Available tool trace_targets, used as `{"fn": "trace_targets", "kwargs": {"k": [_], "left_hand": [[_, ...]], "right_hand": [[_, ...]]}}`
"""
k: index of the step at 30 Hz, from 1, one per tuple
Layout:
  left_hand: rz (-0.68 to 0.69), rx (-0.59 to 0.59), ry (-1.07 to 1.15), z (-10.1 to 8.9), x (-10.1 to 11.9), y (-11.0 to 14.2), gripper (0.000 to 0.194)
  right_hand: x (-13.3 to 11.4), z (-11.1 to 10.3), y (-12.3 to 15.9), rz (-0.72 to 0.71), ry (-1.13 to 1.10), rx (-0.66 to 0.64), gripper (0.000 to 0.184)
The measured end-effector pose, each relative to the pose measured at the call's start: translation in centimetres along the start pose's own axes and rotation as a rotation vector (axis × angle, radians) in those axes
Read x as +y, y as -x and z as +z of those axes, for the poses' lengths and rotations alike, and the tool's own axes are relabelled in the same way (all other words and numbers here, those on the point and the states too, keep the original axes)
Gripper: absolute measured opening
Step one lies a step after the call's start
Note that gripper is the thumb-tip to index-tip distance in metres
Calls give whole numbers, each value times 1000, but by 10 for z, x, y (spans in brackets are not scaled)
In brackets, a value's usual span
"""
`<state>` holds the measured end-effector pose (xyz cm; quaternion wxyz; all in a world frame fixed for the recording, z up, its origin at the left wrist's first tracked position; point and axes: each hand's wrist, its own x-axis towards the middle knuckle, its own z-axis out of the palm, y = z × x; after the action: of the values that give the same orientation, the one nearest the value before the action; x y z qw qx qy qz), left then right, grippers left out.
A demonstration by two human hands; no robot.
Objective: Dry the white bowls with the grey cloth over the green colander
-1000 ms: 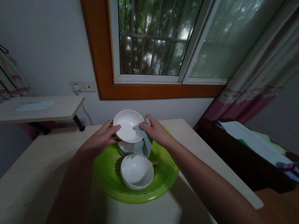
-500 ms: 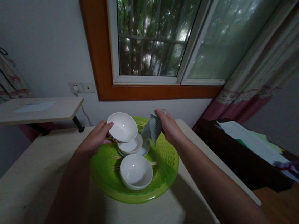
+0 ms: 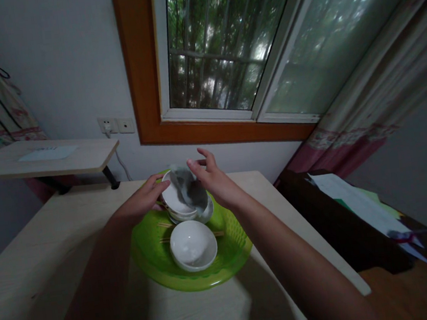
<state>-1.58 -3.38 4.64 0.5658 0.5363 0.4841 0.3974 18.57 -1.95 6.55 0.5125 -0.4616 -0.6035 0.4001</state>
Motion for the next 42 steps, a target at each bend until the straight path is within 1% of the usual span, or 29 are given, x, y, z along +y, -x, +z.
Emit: {"fn": "trace_targets", "kwargs": {"k": [2,5,7,9,11,12,14,16,18,20,22,24,26,29,32,37,42], "left_hand": [[12,7,22,-4,-3,-2,49],[25,42,46,-8,-7,-5,43],[29,51,51,-9,-8,-6,41],[26,47,62,-9,-7,-6,41],[23,42,75,-7,-7,-5,42],[23,40,76,-7,-6,-5,43],[29,32,64,-7,-7,-5,44],[38,16,46,-8,-9,-5,44],[45,4,34,-10,-11,-6,43],[43,5,37,-11,-11,-7,43],[33,25,32,-11,-9,-6,44],[20,51,14,-10,-7,-6,46],[13,73,-7,-9,-4,-5,46],[8,81,-11,-9,-3,-3,45],[9,78,-13,-11,-5,-4,46],[47,60,-49,-13,-8,-5,48],[12,9,-55,-12,-8,-6,49]], "right_hand": [[2,-1,3,-53,26,-28,69],[7,-11,3,-183,46,33,51],[11,-21,2,-218,98,62,35],[15,-30,2,-208,219,13,19],[20,-37,4,-205,372,-62,10],[23,-40,5,-206,420,-82,11],[29,-42,7,-169,423,-122,22],[36,-43,8,-69,357,-162,37],[42,-43,7,16,304,-190,45],[47,-45,5,58,281,-194,43],[48,-48,3,93,266,-178,34],[45,-52,2,143,239,-164,25],[39,-55,2,185,181,-185,22],[30,-59,5,213,13,-234,21],[23,-61,7,243,-138,-217,20],[16,-61,7,272,-191,-137,19],[1,-56,6,264,-219,-114,17]]}}
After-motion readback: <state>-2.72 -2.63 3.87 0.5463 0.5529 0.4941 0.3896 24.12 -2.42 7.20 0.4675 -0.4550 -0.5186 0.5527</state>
